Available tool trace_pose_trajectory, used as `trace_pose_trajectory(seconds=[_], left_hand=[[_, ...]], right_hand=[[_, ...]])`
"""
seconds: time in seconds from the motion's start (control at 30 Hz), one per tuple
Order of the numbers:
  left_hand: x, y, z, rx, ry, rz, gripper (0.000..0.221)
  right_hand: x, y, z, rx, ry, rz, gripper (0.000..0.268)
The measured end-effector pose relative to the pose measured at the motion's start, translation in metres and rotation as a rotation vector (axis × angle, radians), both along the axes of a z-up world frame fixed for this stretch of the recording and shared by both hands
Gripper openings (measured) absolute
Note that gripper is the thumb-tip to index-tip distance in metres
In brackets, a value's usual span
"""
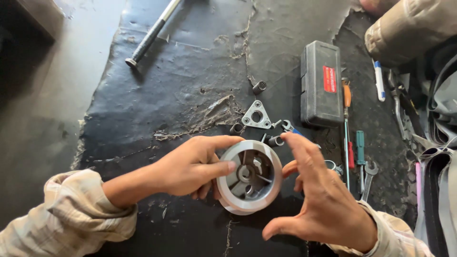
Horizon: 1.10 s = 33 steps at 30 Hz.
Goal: The recorder is assembling and inspecting various components of a motorcycle clutch system on a workbench.
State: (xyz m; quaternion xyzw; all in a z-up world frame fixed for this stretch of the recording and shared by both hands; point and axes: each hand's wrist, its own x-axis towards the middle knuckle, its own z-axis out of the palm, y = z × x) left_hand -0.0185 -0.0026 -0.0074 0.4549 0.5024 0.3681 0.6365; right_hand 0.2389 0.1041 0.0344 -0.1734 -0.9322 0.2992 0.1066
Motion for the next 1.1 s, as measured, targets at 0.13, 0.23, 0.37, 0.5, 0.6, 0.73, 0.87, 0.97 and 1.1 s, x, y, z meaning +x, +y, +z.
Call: trace_pose_trajectory(seconds=[0.13, 0.23, 0.37, 0.5, 0.6, 0.73, 0.87, 0.97, 1.1], left_hand=[[-0.005, -0.012, 0.006, 0.044, 0.017, 0.029, 0.058], [-0.006, -0.025, 0.002, 0.033, 0.016, 0.066, 0.059], [-0.017, -0.047, -0.009, 0.032, -0.014, 0.201, 0.060], [-0.037, -0.068, -0.022, 0.010, 0.058, 0.272, 0.059], [-0.040, -0.081, -0.026, -0.009, 0.020, 0.302, 0.059], [-0.048, -0.090, -0.030, -0.026, 0.019, 0.325, 0.059], [-0.052, -0.092, -0.039, -0.090, 0.050, 0.391, 0.064], [-0.049, -0.091, -0.039, -0.133, 0.066, 0.377, 0.067], [-0.050, -0.090, -0.044, -0.167, 0.091, 0.379, 0.070]], right_hand=[[0.007, -0.001, 0.005, 0.083, 0.061, -0.019, 0.145], [0.007, -0.003, 0.004, 0.094, 0.066, -0.021, 0.146], [0.007, -0.006, -0.004, 0.120, 0.073, -0.021, 0.142], [0.007, -0.012, -0.022, 0.075, 0.108, -0.062, 0.135], [0.004, -0.018, -0.042, 0.093, 0.159, -0.007, 0.129], [0.013, -0.030, -0.073, 0.111, 0.226, 0.002, 0.126], [0.021, -0.037, -0.088, 0.170, 0.240, -0.009, 0.121], [0.018, -0.038, -0.088, 0.181, 0.224, -0.015, 0.121], [0.013, -0.035, -0.088, 0.180, 0.226, -0.009, 0.121]])
